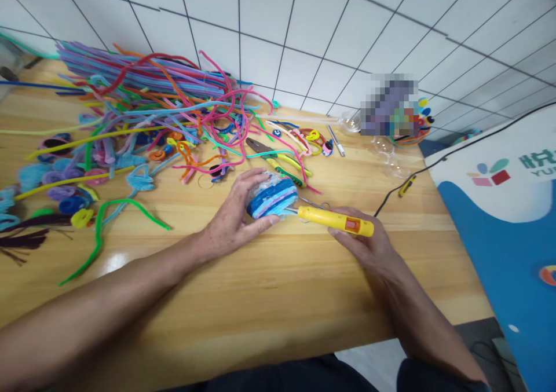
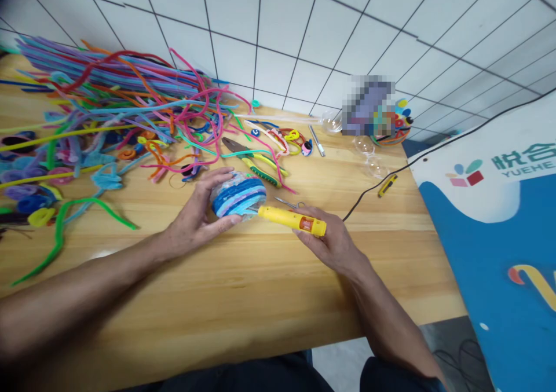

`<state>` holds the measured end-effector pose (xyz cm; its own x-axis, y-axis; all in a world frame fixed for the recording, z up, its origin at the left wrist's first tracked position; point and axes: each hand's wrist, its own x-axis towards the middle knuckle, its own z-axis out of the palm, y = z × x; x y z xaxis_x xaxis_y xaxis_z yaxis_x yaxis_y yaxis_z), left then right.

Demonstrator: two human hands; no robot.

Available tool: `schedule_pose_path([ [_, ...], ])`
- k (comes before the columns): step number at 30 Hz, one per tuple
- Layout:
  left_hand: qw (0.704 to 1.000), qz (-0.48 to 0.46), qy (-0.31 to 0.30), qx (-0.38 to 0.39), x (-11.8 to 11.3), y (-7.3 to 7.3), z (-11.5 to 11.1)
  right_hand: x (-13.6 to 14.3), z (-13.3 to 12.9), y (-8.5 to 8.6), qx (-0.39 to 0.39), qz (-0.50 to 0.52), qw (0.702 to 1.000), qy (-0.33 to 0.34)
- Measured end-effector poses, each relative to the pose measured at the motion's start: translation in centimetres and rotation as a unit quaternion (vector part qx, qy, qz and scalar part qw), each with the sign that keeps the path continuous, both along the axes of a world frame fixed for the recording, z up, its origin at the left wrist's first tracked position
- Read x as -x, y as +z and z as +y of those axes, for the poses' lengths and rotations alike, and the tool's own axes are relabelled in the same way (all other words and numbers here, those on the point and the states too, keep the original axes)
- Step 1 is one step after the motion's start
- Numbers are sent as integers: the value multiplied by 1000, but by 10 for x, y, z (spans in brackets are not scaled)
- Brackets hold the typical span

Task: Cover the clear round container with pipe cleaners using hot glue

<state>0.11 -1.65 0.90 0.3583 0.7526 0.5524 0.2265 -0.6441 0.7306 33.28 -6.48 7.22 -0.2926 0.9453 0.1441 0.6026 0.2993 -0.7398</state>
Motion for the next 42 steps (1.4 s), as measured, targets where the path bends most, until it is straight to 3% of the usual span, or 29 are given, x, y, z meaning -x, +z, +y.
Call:
schedule_pose_path([
  [42, 1000, 1, 4, -3, 0, 0, 0, -1, 2, -2, -19, 23, 1000, 6],
])
